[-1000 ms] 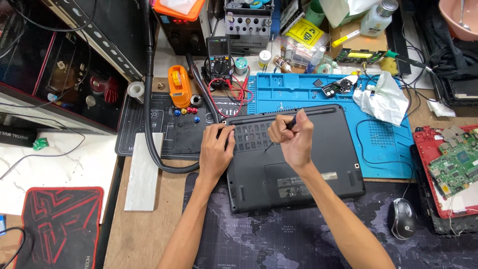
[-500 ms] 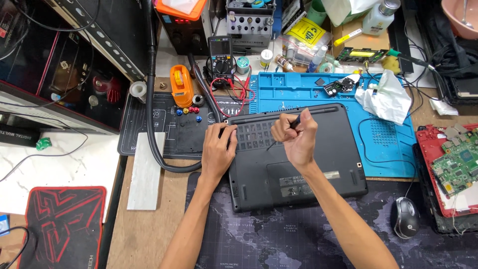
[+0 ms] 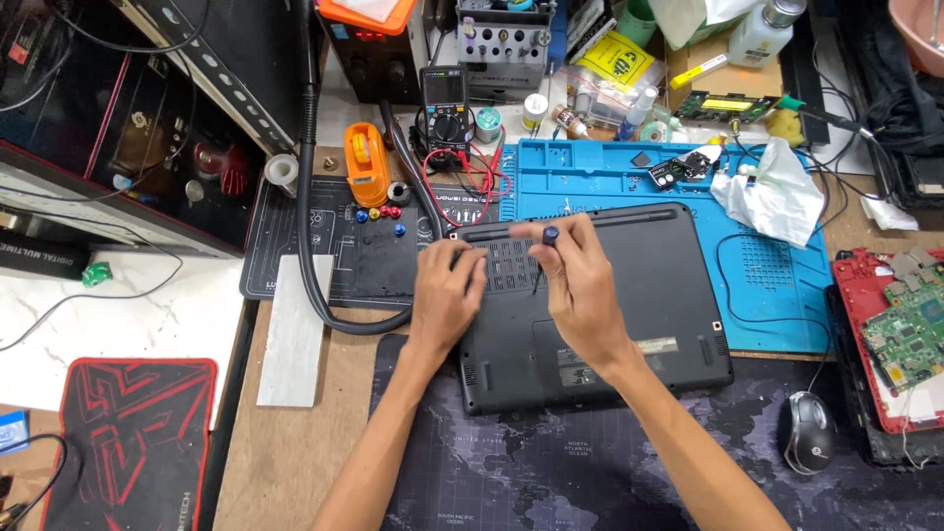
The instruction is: Disassembling a laptop by unscrewing the back panel and removing internal component covers.
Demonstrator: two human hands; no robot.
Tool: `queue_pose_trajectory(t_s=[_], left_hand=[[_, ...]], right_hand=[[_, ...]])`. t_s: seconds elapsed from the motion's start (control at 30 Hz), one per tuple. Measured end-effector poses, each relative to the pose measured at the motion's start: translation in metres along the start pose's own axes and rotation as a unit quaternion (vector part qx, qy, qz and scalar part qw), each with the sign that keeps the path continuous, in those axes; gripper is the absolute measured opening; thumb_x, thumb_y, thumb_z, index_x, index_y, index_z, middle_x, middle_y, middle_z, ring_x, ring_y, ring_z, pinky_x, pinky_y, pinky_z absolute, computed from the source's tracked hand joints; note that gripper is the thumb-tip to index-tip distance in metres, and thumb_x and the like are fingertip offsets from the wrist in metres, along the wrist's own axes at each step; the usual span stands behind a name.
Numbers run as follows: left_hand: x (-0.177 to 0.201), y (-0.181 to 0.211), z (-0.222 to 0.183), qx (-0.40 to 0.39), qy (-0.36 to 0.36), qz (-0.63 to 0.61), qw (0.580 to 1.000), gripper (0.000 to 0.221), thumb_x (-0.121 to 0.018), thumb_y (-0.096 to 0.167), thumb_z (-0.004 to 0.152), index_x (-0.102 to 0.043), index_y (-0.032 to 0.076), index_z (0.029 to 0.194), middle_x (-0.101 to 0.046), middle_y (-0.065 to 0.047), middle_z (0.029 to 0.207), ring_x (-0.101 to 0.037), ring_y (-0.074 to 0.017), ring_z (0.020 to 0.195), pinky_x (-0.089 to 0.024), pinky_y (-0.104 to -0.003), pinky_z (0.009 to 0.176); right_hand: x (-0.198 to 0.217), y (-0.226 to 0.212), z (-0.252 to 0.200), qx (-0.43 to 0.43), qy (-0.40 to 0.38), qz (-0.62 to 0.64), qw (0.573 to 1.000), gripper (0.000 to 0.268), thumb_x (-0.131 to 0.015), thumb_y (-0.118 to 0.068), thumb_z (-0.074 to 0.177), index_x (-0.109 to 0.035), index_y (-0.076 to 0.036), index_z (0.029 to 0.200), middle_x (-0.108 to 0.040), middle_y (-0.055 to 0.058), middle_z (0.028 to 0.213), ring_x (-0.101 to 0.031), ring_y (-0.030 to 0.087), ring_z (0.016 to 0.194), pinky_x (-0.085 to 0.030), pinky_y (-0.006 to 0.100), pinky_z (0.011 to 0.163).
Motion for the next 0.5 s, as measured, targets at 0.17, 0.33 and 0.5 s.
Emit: queue_pose_trajectory(t_s=[0.17, 0.33, 0.5], left_hand=[[-0.010, 0.035, 0.006, -0.036, -0.052, -0.071, 0.995, 0.009, -0.071, 0.014, 0.091, -0.073, 0.012, 0.099, -0.063, -0.008, 0.100, -0.062, -0.0290, 0.107, -0.046, -0.042, 0.098], [-0.024, 0.038, 0.009, -0.014, -0.118, -0.181, 0.976, 0.008, -0.069, 0.007, 0.087, -0.069, 0.009, 0.095, -0.064, -0.012, 0.106, -0.060, -0.0338, 0.118, -0.044, -0.044, 0.105], [-0.035, 0.023, 0.001, 0.057, -0.149, -0.270, 0.950, 0.006, -0.067, 0.008, 0.088, -0.070, 0.012, 0.092, -0.065, -0.009, 0.107, -0.059, -0.0313, 0.123, -0.042, -0.044, 0.109]], right_hand=[[0.000, 0.022, -0.014, 0.096, 0.056, -0.038, 0.993, 0.038, -0.066, 0.000, 0.099, -0.050, 0.001, 0.133, -0.067, 0.012, 0.095, -0.069, 0.027, 0.083, -0.058, 0.039, 0.080], [0.002, 0.020, -0.017, 0.121, 0.093, -0.055, 0.987, 0.025, -0.073, 0.004, 0.094, -0.060, -0.003, 0.114, -0.069, 0.005, 0.093, -0.069, 0.024, 0.086, -0.058, 0.035, 0.078], [0.012, 0.022, -0.015, 0.065, 0.096, -0.003, 0.993, 0.026, -0.084, -0.001, 0.087, -0.060, -0.007, 0.095, -0.062, 0.004, 0.086, -0.070, 0.022, 0.084, -0.057, 0.032, 0.079]])
Point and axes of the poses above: each hand's wrist, its own z-axis towards the middle knuckle, its own x-axis out of the back of the hand, y = z × x, the point moved 2 cm from there along z, towards the middle knuckle
